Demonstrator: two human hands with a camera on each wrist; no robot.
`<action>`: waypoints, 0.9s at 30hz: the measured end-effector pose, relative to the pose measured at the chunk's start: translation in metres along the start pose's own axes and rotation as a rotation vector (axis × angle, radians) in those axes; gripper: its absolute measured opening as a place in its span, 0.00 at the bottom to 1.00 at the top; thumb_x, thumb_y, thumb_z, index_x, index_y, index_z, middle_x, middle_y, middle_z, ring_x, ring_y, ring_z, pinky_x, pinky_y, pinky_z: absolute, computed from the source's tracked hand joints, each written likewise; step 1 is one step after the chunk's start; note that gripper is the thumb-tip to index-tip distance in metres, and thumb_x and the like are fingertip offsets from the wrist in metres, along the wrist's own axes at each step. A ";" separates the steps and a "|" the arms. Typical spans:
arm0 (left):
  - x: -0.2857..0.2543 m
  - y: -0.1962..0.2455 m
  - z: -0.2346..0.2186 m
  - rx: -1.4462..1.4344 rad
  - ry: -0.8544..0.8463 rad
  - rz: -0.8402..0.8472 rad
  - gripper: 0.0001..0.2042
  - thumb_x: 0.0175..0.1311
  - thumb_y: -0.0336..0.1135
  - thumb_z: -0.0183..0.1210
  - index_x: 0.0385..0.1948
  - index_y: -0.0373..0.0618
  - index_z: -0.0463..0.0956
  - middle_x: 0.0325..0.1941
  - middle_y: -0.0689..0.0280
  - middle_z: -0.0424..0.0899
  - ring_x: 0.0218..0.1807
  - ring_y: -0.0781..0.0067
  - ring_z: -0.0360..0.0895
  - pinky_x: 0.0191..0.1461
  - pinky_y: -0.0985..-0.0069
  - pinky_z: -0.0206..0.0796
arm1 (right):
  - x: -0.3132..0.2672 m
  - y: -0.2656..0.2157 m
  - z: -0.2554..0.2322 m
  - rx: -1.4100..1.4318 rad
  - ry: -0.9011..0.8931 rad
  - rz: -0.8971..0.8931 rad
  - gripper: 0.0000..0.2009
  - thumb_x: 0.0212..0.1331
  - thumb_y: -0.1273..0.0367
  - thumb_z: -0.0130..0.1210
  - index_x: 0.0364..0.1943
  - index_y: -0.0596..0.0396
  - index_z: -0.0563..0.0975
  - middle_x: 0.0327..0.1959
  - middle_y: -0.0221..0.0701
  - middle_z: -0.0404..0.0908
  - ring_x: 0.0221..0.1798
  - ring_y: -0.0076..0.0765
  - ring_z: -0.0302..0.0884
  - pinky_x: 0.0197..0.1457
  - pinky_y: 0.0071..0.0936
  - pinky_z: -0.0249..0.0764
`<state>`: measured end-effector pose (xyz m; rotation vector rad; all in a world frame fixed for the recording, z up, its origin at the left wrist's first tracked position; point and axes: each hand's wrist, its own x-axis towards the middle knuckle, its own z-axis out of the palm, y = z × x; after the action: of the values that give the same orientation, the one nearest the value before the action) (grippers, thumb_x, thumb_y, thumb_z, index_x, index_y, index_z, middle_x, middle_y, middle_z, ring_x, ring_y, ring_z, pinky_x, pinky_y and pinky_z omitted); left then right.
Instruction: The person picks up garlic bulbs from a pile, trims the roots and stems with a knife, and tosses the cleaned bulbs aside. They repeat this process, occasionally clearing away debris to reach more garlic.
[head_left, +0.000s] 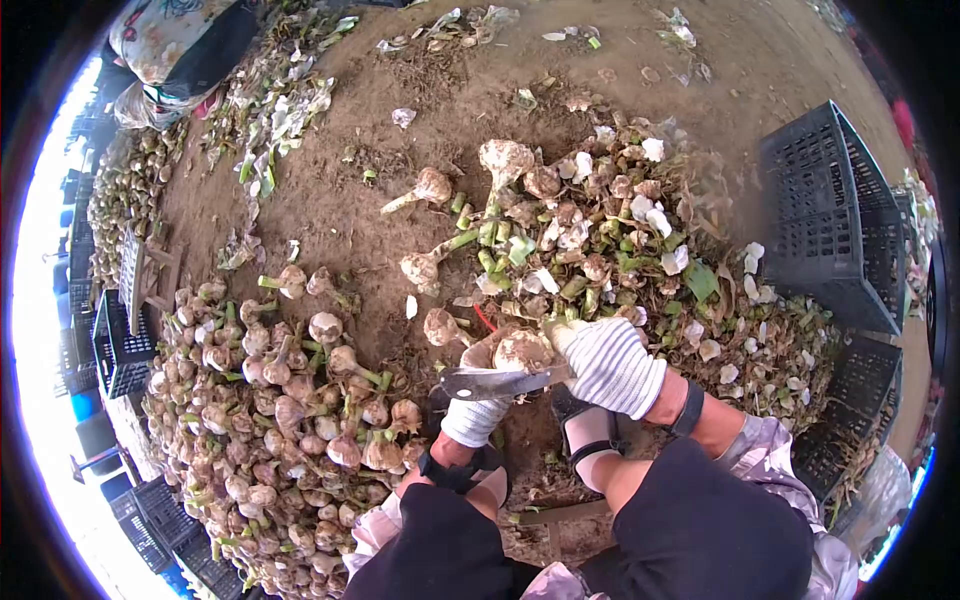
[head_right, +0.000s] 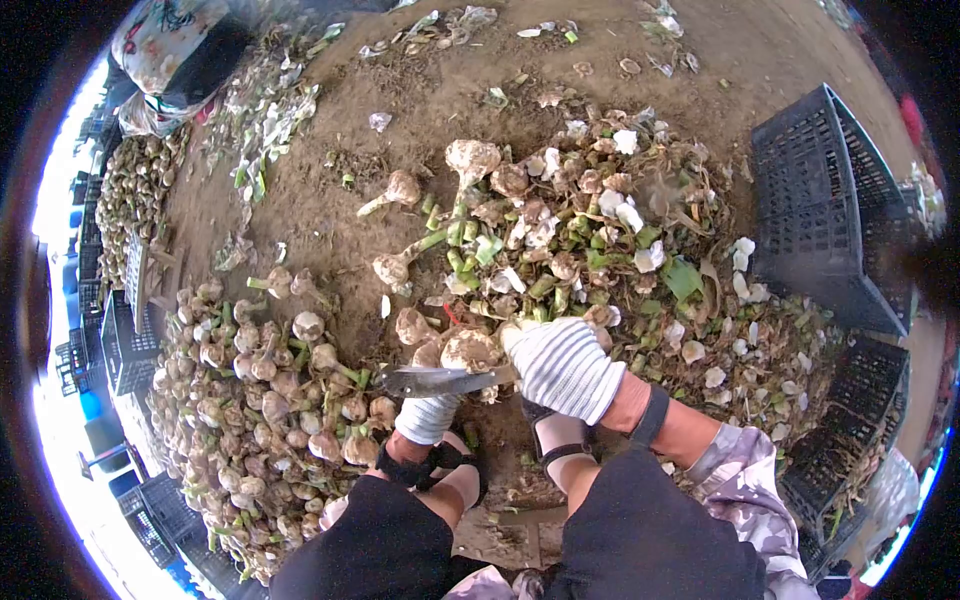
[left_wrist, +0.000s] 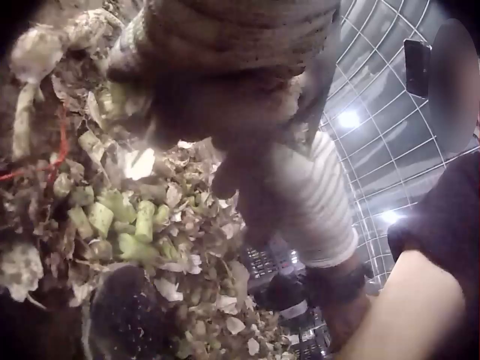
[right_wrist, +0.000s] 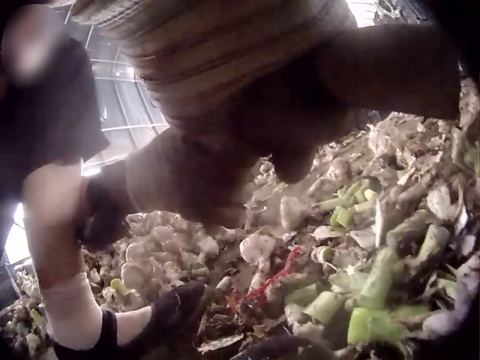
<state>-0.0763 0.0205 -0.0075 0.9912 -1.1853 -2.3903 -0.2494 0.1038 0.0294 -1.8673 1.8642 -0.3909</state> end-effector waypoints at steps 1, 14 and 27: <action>0.001 -0.006 -0.003 -0.018 -0.016 0.000 0.26 0.59 0.27 0.56 0.60 0.33 0.58 0.49 0.59 0.78 0.47 0.73 0.77 0.51 0.76 0.72 | 0.000 0.006 0.004 0.001 0.021 0.000 0.14 0.39 0.64 0.56 0.30 0.57 0.73 0.17 0.37 0.72 0.24 0.46 0.75 0.27 0.40 0.69; 0.006 0.015 0.002 0.521 0.143 0.233 0.16 0.50 0.27 0.60 0.44 0.38 0.74 0.40 0.59 0.80 0.39 0.69 0.78 0.42 0.71 0.72 | -0.001 0.006 -0.022 0.975 0.079 0.513 0.19 0.51 0.61 0.62 0.45 0.58 0.77 0.31 0.32 0.82 0.35 0.26 0.77 0.39 0.24 0.72; 0.020 -0.009 -0.032 -0.341 0.218 0.027 0.16 0.63 0.35 0.50 0.52 0.47 0.68 0.51 0.62 0.77 0.50 0.72 0.76 0.47 0.73 0.71 | 0.022 -0.015 0.013 0.791 0.108 0.207 0.25 0.50 0.61 0.63 0.52 0.59 0.73 0.42 0.38 0.77 0.47 0.37 0.74 0.47 0.32 0.74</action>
<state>-0.0680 -0.0033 -0.0369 1.0766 -0.6819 -2.2887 -0.2291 0.0834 0.0229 -1.1286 1.5991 -0.9958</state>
